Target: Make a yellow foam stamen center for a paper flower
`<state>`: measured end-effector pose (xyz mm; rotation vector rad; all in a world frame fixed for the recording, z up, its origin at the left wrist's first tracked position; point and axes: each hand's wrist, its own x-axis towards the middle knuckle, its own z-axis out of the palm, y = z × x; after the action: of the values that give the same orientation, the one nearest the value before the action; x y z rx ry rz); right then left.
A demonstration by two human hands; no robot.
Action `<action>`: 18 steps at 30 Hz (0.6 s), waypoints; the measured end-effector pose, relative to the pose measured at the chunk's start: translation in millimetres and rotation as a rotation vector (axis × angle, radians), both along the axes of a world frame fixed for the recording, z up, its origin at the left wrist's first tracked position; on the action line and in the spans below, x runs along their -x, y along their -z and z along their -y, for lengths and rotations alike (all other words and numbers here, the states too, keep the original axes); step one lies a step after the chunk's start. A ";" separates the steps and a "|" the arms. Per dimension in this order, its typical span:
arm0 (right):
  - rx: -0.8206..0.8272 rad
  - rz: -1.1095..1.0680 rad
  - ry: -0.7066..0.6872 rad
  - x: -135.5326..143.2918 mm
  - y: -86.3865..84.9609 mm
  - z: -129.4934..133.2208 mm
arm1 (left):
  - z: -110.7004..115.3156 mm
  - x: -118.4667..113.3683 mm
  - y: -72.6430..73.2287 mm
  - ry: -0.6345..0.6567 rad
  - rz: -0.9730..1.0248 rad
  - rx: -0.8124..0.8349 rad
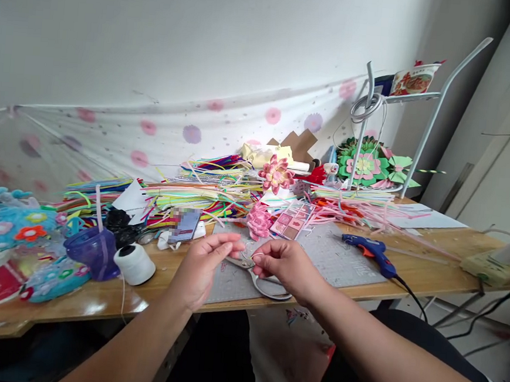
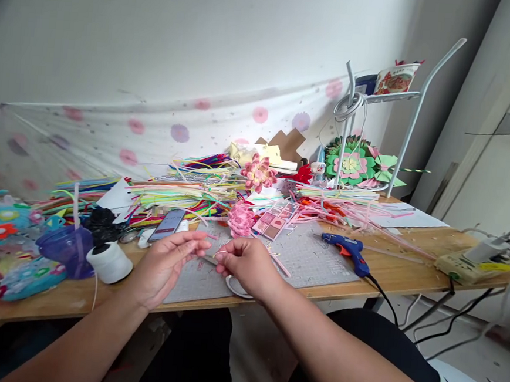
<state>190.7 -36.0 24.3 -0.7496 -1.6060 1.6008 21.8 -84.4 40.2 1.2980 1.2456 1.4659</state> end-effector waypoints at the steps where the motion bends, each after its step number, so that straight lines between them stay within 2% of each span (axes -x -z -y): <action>1: 0.000 0.012 -0.005 -4.6 -2.1 -0.2 | 1.7 1.6 1.4 -0.026 0.002 0.002; 4: -0.022 0.073 -0.018 -17.3 -6.7 0.2 | 8.2 -0.2 5.9 -0.050 -0.025 0.021; 7: -0.098 0.179 -0.031 -26.7 -6.6 4.0 | 17.6 -15.5 12.7 0.040 -0.079 0.064; 12: -0.336 0.410 -0.019 -37.1 4.0 19.8 | 28.5 -45.2 32.1 0.167 -0.140 0.161; 15: -0.420 0.506 -0.035 -43.9 10.1 25.0 | 27.4 -46.6 41.2 0.205 -0.187 0.199; 18: -0.421 0.595 -0.092 -52.3 12.9 21.7 | 22.6 -38.2 44.6 0.234 -0.221 0.222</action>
<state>243.1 -57.6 11.4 -0.9811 -2.3339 1.0789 60.0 -106.9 -4.4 1.4265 1.3065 1.0116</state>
